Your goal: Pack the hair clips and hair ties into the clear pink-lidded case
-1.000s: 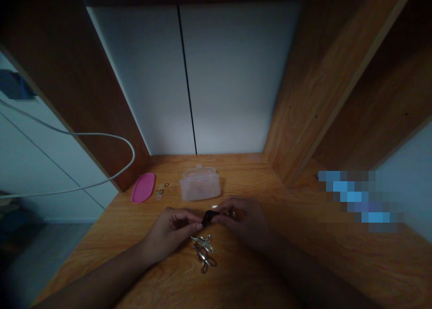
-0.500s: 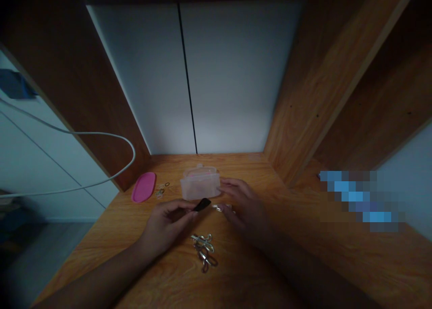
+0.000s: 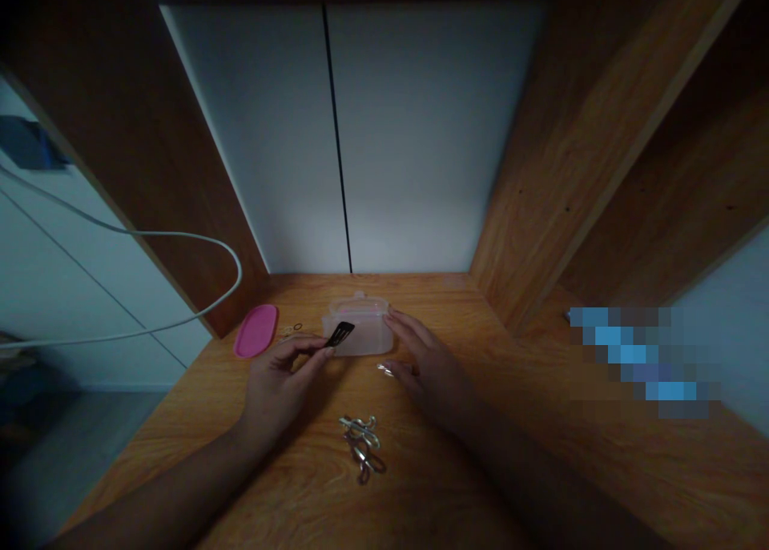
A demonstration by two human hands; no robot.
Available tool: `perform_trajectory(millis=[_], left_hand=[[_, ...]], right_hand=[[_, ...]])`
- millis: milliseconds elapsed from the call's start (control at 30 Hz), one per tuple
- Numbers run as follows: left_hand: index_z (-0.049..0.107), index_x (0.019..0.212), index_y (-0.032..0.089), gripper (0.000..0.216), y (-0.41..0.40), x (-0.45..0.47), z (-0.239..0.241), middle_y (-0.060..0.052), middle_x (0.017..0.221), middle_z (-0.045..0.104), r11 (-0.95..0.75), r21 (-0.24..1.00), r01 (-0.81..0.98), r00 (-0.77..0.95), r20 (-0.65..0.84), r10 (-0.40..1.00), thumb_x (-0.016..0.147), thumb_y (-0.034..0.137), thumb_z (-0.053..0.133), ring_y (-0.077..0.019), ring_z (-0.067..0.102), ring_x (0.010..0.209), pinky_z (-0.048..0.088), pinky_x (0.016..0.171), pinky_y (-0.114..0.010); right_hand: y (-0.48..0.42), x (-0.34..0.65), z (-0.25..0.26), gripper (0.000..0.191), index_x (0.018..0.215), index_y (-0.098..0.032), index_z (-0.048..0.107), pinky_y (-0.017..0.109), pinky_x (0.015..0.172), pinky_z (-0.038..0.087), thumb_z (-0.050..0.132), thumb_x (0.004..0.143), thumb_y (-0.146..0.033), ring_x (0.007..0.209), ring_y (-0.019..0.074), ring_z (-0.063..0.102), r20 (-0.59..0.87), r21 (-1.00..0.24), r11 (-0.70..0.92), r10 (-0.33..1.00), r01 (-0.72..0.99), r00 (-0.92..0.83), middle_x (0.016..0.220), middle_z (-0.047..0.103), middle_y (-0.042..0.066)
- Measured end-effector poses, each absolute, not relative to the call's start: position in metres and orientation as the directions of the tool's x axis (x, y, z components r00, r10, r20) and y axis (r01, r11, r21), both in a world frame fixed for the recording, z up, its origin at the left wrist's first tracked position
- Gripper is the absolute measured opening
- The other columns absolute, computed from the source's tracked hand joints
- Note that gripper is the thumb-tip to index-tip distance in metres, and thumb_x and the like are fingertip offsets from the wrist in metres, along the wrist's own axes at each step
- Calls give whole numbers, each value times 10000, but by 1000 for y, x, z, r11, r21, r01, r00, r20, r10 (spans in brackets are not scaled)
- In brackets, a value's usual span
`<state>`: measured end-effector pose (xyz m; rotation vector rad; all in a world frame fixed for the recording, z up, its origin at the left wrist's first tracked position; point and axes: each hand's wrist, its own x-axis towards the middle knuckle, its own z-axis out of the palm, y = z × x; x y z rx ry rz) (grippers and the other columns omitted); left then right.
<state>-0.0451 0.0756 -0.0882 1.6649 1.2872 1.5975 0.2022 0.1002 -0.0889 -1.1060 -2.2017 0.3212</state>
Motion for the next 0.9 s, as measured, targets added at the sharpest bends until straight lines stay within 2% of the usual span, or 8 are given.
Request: perform_trajectory(millis=[133,333,467,667,800,900], left_hand=[[774,858,226,81,77,-48,-87,-46,901,758,-433,838,332,-191,509,839,793,272,759,-211,682,870,507,837,-337],[759,856,233,56,78,-51,-85,-28,876,732,-494,765,413,-189,603,775,812,266,750,-203,655,879,490,854,-345],[772,864,246,57,79,-51,-85,-38,932,682,-508,711,487,-174,648,741,814,249,745,-215,616,944,479,869,-364],[795,895,279,94,85,-54,-94,-72,1138,626,-464,681,566,-115,622,774,816,263,746,-272,559,1124,432,1001,-482],[786,1004,307,182,89,-54,-99,-84,1246,610,-473,687,552,-3,568,823,907,275,634,-284,521,1224,407,1056,-514],[760,1084,289,228,88,-52,-100,-96,1274,594,-475,736,482,55,516,855,935,295,588,-275,516,1256,417,1070,-498]], right_hand=[[99,201,-86,566,1442,-323,444,462,1052,491,635,909,-314,1268,267,527,475,-517,595,797,615,-373,1374,511,88],[98,201,-88,259,1148,-291,679,390,929,549,616,908,-217,1090,232,617,517,-464,668,737,582,-435,1172,586,78],[96,202,-89,184,1048,-273,706,370,894,563,604,911,-204,1096,228,620,554,-455,711,697,536,-455,1197,584,89],[93,201,-84,174,1038,-262,699,349,883,567,579,929,-198,1126,216,615,537,-461,730,682,504,-496,1229,585,100],[92,203,-83,203,1085,-258,687,385,949,542,552,944,-201,1185,228,590,513,-469,730,684,498,-519,1295,569,111],[91,205,-82,243,1137,-265,668,400,989,518,525,954,-193,1230,232,561,512,-477,734,679,483,-526,1341,546,108]])
